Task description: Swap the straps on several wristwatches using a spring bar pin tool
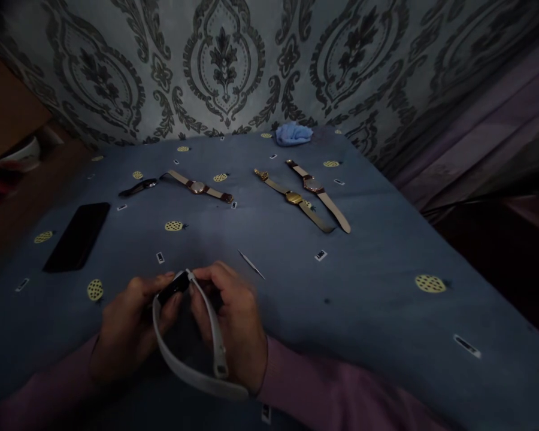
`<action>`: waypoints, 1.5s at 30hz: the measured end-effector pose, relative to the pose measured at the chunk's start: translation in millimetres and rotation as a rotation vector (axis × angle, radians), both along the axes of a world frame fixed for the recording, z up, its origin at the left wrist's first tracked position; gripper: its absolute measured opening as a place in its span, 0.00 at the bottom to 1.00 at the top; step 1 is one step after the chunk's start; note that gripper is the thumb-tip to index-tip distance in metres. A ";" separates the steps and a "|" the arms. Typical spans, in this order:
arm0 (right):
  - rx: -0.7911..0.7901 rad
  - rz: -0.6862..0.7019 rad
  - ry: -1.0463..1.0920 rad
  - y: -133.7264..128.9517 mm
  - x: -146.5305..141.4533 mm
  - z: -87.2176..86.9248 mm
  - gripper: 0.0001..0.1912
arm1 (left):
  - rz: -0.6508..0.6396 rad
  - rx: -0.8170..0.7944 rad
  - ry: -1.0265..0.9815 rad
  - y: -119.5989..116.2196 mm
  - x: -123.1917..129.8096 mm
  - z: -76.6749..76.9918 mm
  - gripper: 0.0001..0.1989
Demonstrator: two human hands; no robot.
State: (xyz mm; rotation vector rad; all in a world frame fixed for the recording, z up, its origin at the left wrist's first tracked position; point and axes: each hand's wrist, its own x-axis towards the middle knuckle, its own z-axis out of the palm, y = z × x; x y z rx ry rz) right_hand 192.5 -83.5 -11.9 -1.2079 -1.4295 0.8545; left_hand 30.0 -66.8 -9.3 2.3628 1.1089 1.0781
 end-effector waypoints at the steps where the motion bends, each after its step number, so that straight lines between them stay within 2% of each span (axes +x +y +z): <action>1: -0.012 -0.006 0.003 0.2 0.1 0.6 0.05 | -0.004 -0.014 -0.015 0.0 0.0 0.4 0.09; 7: -0.117 0.022 0.149 4.2 1.8 10.0 0.03 | -0.002 -0.214 -0.168 0.8 -0.8 1.5 0.09; 12: -0.265 0.068 0.323 7.9 4.7 18.6 0.05 | 0.013 -0.534 -0.344 5.6 1.9 5.4 0.05; 17: -0.291 0.047 0.343 8.8 5.3 22.2 0.08 | 0.030 -0.788 -0.468 9.6 7.8 14.3 0.11; 20: -0.314 0.035 0.332 9.0 5.7 21.8 0.09 | 0.006 -0.821 -0.494 10.3 7.6 14.5 0.12; 32: -0.302 0.016 0.330 9.0 6.1 23.5 0.09 | 0.012 -0.772 -0.479 8.7 6.7 12.2 0.10; 35: -0.301 0.016 0.328 8.3 7.0 23.3 0.08 | -0.025 -0.857 -0.563 10.2 4.8 9.2 0.11; 40: -0.255 0.035 0.345 8.8 7.2 23.8 0.04 | -0.157 -1.050 -0.739 15.0 3.5 5.1 0.11; 45: -0.233 0.047 0.354 8.7 7.2 25.0 0.04 | -0.155 -1.126 -0.800 16.7 6.2 5.7 0.11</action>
